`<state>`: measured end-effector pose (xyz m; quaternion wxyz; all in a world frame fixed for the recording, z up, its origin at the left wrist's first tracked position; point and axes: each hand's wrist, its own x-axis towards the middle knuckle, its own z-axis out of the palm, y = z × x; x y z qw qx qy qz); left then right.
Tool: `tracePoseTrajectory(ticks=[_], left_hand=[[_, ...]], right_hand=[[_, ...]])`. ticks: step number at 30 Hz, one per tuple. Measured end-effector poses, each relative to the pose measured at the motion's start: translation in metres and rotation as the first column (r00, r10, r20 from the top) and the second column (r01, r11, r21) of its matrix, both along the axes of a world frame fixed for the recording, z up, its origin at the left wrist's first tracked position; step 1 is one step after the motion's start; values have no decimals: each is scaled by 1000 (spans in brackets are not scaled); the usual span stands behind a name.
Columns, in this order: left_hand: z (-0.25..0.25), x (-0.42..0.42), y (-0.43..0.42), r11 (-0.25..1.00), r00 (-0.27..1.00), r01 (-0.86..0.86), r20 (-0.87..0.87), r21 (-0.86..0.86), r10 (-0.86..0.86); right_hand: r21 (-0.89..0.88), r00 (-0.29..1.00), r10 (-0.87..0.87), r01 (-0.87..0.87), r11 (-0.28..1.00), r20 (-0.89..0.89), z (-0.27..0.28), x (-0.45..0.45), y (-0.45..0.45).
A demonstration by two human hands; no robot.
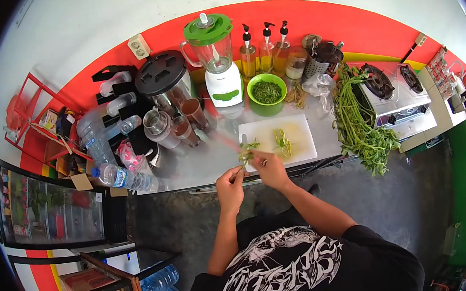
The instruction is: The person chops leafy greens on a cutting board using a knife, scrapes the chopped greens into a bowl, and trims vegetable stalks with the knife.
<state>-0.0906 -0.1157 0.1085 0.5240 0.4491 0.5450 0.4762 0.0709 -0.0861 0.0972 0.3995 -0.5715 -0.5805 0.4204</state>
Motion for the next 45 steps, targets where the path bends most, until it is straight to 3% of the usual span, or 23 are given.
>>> tracePoseTrajectory(ticks=[2,3,5,6,8,10,12,16,18,19,20,22,23,24,26,27,30,41,44,45], left_hand=[[2,-2,2,1000,1000,-19,18,6,19],[3,-3,2,999,999,-41,30,15,41],[6,-6,2,998,997,-59,42,0,59],[7,-6,6,997,996,-75,56,-9,76],[3,-3,14,998,994,-68,86,5,67],[6,3,23,995,981,-88,167,-48,95],[-1,10,27,996,979,-82,188,-22,85],[-3,19,26,998,980,-58,191,-7,58],[-6,18,23,999,979,-49,197,-15,51],[-5,17,23,999,985,-45,166,10,42],[-5,16,22,998,983,-59,173,4,57],[-3,12,21,999,980,-43,191,-15,45],[-5,12,22,999,979,-55,197,1,53],[-3,11,22,998,980,-60,187,-13,62],[-2,12,20,999,981,-49,190,17,45],[-3,12,20,999,981,-49,186,15,46],[-6,13,17,1000,983,22,181,22,-25],[-8,13,14,984,975,168,139,59,-174],[-1,7,12,971,974,226,48,-80,-222],[1,7,10,966,975,223,18,-133,-222]], right_hand=[[48,976,-213,210,976,46,-10,19,17],[46,976,-212,210,977,52,-14,32,25],[-207,947,-294,315,926,127,-27,59,38],[-199,945,-298,320,927,132,-44,68,43],[-277,946,-320,291,916,-63,-78,86,47],[-346,952,-303,269,899,-46,-67,91,42],[-508,913,-371,242,826,-167,-61,94,33],[-541,927,-335,195,818,-172,-57,100,21],[-515,903,-346,176,839,-254,-51,97,9],[-495,865,-321,100,863,-385,-36,93,0],[-499,873,-311,91,862,-377,-26,89,-7],[-467,610,-332,-70,882,-720,-9,77,-25],[-417,563,-267,-155,896,-782,4,72,-34],[-416,565,-260,-165,894,-783,9,68,-39],[-318,434,-152,-341,884,-888,14,62,-45],[-280,453,-86,-379,882,-887,18,57,-45],[-273,392,-88,-445,853,-916,23,47,-41],[-272,383,-137,-325,906,-914,17,34,-37],[-329,473,-190,-231,916,-860,5,36,-31],[-379,584,-223,-158,912,-780,7,37,-28]])
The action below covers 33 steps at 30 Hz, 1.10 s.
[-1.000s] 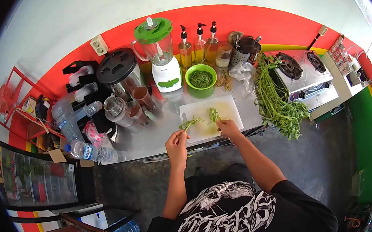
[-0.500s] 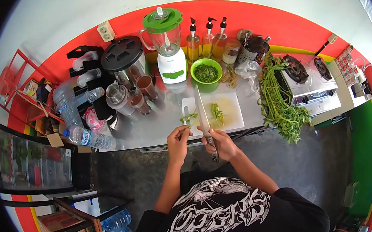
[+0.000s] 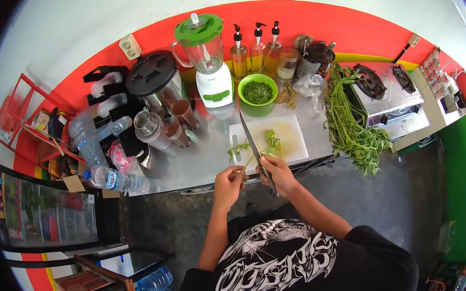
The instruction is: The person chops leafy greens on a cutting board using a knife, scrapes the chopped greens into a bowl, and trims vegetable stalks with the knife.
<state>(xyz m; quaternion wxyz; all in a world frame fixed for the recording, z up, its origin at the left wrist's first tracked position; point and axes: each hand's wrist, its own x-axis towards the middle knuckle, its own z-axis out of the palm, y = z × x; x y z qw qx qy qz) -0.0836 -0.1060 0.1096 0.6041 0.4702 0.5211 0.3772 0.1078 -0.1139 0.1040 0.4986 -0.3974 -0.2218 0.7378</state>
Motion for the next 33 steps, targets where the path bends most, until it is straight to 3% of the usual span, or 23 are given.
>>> tracePoseTrajectory(ticks=[1,3,4,6,11,14,18,20,21,23,24,25,27,28,29,32,33], left_hand=[[-4,-3,-2,1000,1000,4,-3,-2,-4],[-19,-11,-3,996,979,85,-188,25,-79],[-26,-15,-4,996,978,90,-192,25,-83],[-29,-20,-8,979,972,79,-232,189,-34],[-24,-20,-12,980,963,53,-269,192,0],[-21,-11,-13,977,964,57,-267,204,0],[-5,-1,-14,977,941,58,-338,204,15],[0,0,-15,976,921,64,-389,208,23],[4,0,-16,974,901,64,-432,215,36],[12,-5,-20,969,878,25,-470,245,96],[12,-9,-21,969,876,-46,-456,243,156],[13,-13,-22,963,871,-119,-441,241,218],[8,-19,-20,943,870,-180,-402,278,285],[14,-19,-20,940,856,-221,-410,260,315],[17,-16,-20,933,841,-269,-414,240,349],[22,-7,-16,912,844,-305,-366,274,392],[25,-3,-15,910,841,-322,-363,263,402]], right_hand=[[-23,990,-22,26,999,141,1,1,2],[-5,983,-51,52,999,175,-8,8,7],[7,960,-44,44,999,277,-10,13,10],[17,895,-71,70,997,440,-17,18,15],[67,792,-62,28,997,607,-41,25,33],[158,638,-123,1,987,760,-52,24,48],[141,545,-107,-20,990,831,-48,25,61],[215,339,-170,-99,972,925,-56,29,68],[212,343,-167,-98,972,924,-64,35,74],[222,203,-221,18,975,954,-79,58,86],[163,311,-160,17,987,937,-77,71,90],[163,311,-158,10,987,937,-75,79,91],[188,476,-169,7,982,863,-71,96,92],[46,561,-32,-11,999,827,-64,101,91],[37,541,-12,-36,999,841,-61,105,91],[-76,693,125,-101,992,710,-61,111,84],[-86,685,143,-117,989,715,-60,112,83]])
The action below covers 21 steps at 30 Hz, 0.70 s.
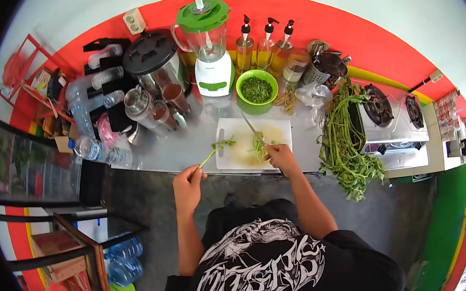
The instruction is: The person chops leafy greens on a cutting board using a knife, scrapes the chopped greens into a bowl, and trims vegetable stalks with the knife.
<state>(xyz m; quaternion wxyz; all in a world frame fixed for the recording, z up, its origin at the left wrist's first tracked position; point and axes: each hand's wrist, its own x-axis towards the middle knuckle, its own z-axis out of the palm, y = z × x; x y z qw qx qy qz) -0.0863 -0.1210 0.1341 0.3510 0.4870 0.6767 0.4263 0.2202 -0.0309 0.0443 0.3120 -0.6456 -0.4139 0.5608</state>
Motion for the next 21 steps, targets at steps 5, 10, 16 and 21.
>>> tracePoseTrajectory(ticks=[5,10,16,21], left_hand=[[11,14,11,1000,998,20,59,-20,-19],[-1,20,18,1000,998,-6,62,-12,7],[-3,7,27,1000,998,9,59,-17,-8],[-5,-18,23,999,999,-38,28,7,38]], right_hand=[[-172,979,-70,37,984,-193,4,6,-4],[15,996,-20,21,1000,-82,-32,33,-18],[188,946,-186,139,972,266,-40,46,-51],[287,791,-120,-73,955,601,-37,21,-64]])
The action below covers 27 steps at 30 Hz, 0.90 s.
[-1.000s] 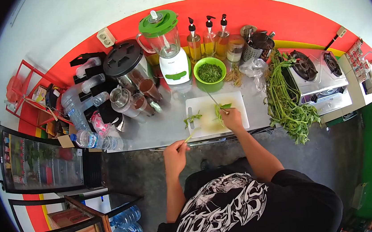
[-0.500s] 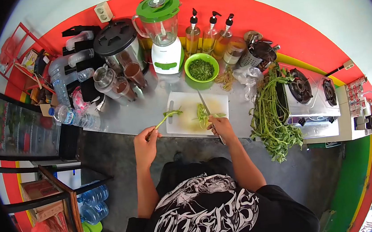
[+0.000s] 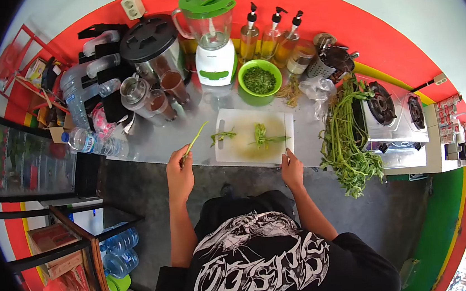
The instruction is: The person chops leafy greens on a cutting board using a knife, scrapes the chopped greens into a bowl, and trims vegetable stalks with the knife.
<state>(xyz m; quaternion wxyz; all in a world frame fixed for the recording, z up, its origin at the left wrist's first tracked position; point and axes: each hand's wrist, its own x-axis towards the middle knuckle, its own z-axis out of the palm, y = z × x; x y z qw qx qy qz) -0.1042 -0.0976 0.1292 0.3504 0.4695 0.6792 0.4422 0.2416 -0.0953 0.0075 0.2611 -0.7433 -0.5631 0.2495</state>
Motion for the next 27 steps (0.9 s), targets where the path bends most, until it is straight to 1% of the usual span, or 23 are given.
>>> tracePoseTrajectory(ticks=[1,2,3,5,6,7,8,11,12,15,16,17,19,20,21,23,24,25,26,27], left_hand=[[0,-6,-2,1000,1000,-12,3,20,12],[-2,-14,-6,1000,999,-10,45,-10,11],[-5,-22,-10,1000,999,-15,42,-10,15],[-12,-37,-20,995,995,-92,30,46,90],[-11,-45,-26,994,995,-101,24,45,100],[-10,-52,-33,989,989,-141,54,45,138],[-10,-59,-40,982,980,-183,86,45,179],[-18,-83,-65,963,958,-270,106,17,267],[-17,-89,-72,960,957,-281,84,8,279],[-11,-94,-88,938,932,-344,109,-49,347],[-15,-97,-92,946,944,-323,75,7,321],[-16,-97,-93,946,944,-324,70,11,323],[-18,-92,-91,957,961,-277,8,80,278],[-23,-91,-90,961,967,-246,-35,125,252],[-19,-87,-86,968,974,-225,9,112,225],[-10,-75,-78,977,981,-187,75,104,180],[-8,-71,-73,977,982,-181,70,111,174],[-9,-66,-66,981,978,-162,146,103,146],[-9,-60,-58,986,968,-138,223,97,114],[-10,-54,-49,987,970,-121,222,106,95]], right_hand=[[0,1000,5,-5,1000,-4,0,-9,0],[-32,999,-16,15,999,-50,0,-18,1],[-64,995,-38,32,997,-96,1,-28,3],[-44,995,-3,-2,999,-99,-2,-45,8],[-26,995,27,-30,999,-98,-5,-55,9],[-27,994,40,-43,999,-103,-9,-65,9],[3,994,67,-67,998,-90,-14,-74,11],[59,989,140,-138,989,-39,-7,-104,19],[72,987,160,-159,985,-5,-4,-113,19],[55,967,255,-255,965,-4,-6,-131,25],[103,961,275,-276,956,21,-7,-137,26],[107,961,277,-277,955,16,-7,-142,27],[123,962,270,-263,957,-41,-6,-151,28],[171,965,259,-248,954,-49,-5,-153,29],[176,965,256,-243,954,-51,1,-153,28],[78,973,196,-188,979,-123,15,-150,28],[140,982,173,-160,977,-81,13,-147,27],[149,983,164,-150,977,-85,13,-140,25],[141,982,135,-117,983,-132,12,-131,22],[132,979,104,-81,988,-177,16,-122,20]])
